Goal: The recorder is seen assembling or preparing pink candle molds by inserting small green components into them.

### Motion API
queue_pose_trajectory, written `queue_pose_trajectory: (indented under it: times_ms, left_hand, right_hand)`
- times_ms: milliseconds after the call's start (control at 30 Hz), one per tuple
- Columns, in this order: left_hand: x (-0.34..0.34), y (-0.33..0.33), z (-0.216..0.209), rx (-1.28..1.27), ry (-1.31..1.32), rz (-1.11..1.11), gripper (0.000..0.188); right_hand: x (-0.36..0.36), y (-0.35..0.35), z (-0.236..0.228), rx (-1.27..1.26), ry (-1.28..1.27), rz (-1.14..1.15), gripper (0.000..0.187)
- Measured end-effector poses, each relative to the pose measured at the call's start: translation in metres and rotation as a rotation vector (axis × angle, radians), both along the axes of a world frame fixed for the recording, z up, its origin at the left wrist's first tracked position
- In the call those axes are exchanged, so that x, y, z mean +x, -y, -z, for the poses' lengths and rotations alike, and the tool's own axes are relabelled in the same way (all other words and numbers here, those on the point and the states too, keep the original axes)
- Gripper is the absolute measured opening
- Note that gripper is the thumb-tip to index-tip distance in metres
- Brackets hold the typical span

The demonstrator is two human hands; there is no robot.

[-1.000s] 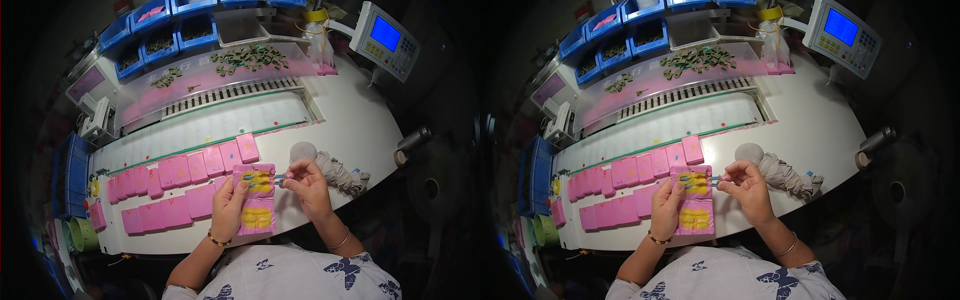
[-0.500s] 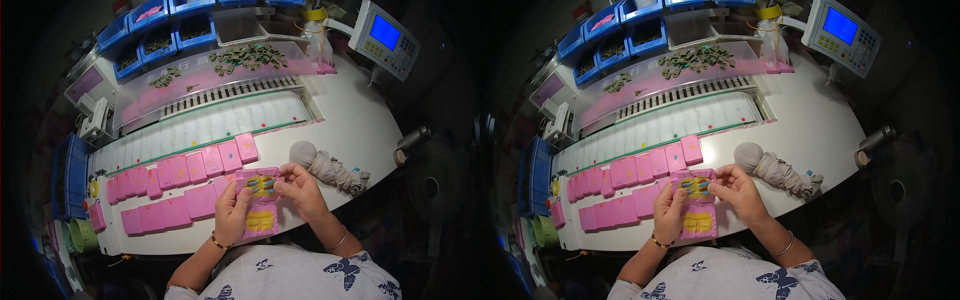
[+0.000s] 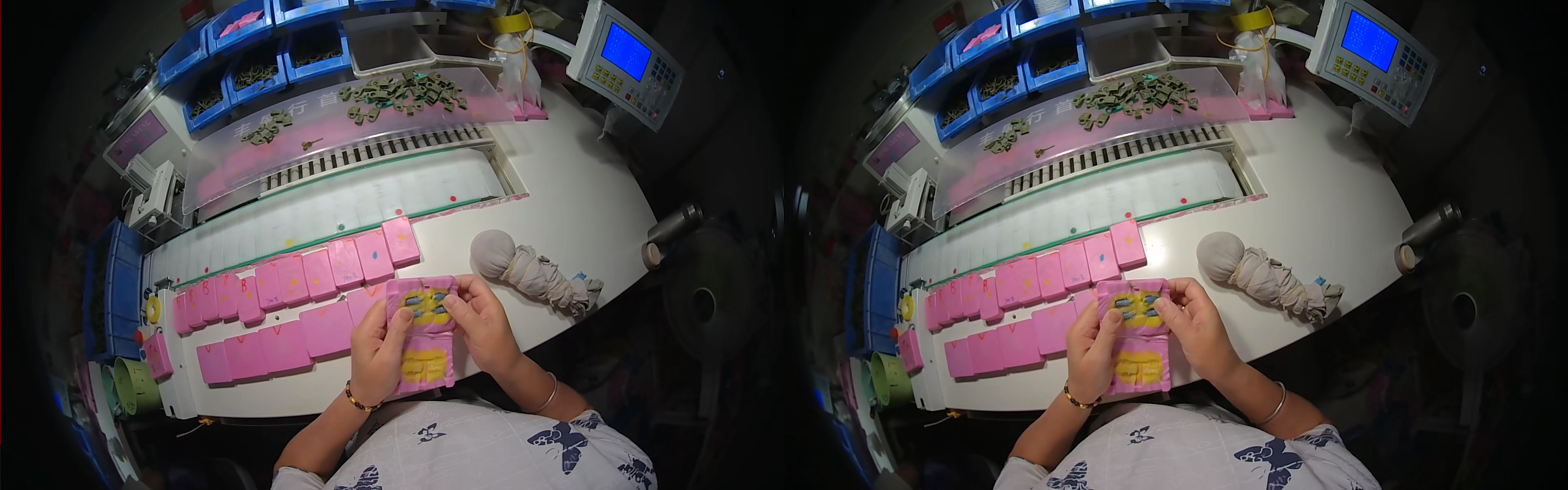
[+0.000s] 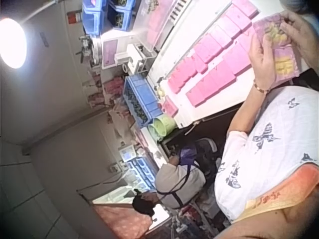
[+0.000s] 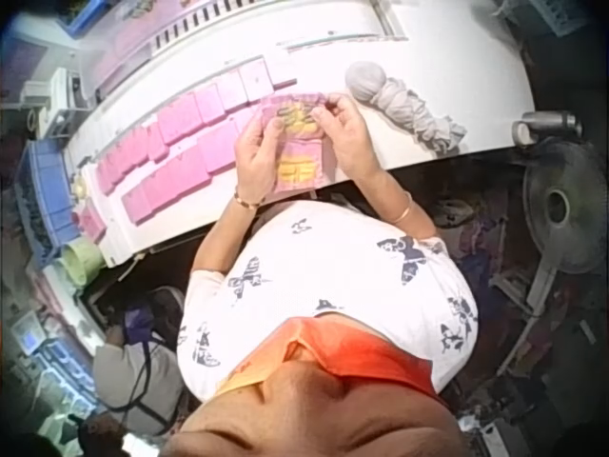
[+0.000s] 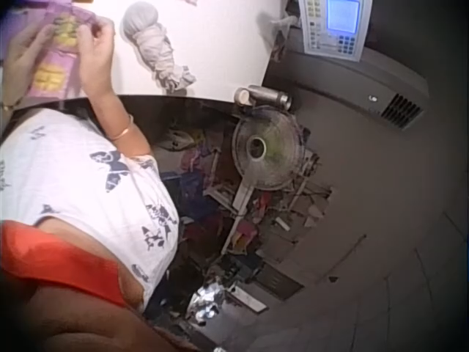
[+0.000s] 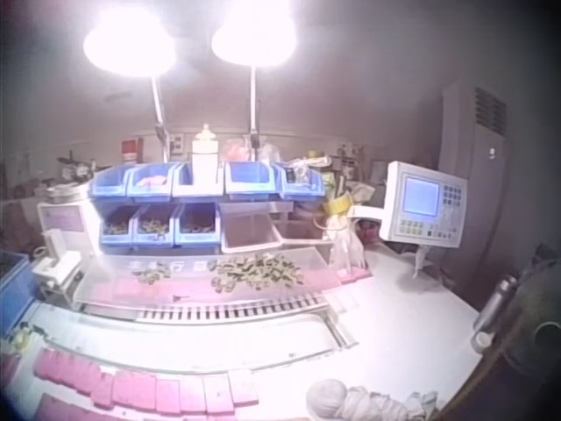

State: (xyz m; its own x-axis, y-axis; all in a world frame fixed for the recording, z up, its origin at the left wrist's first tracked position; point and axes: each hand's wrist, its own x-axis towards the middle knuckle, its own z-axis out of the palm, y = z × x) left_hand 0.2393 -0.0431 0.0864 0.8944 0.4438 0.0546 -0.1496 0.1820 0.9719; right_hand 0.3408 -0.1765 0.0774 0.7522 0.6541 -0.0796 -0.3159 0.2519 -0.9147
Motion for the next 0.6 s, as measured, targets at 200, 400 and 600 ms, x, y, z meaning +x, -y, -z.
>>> queue_pose_trajectory:
  times_ms: [200,400,600]
  left_hand:
    - [0.006,-0.003,-0.008,-0.163,-0.054,0.048,0.032]
    - [0.008,-0.007,-0.009,-0.357,-0.08,0.1,0.034]
    - [0.006,-0.006,-0.011,-0.254,-0.066,0.084,0.033]
  right_hand:
    - [0.0,-0.003,-0.005,0.14,-0.178,-0.041,0.027]
    - [0.006,-0.002,0.001,0.184,0.008,-0.074,0.028]
    - [0.015,-0.001,-0.005,0.263,-0.339,-0.225,0.033]
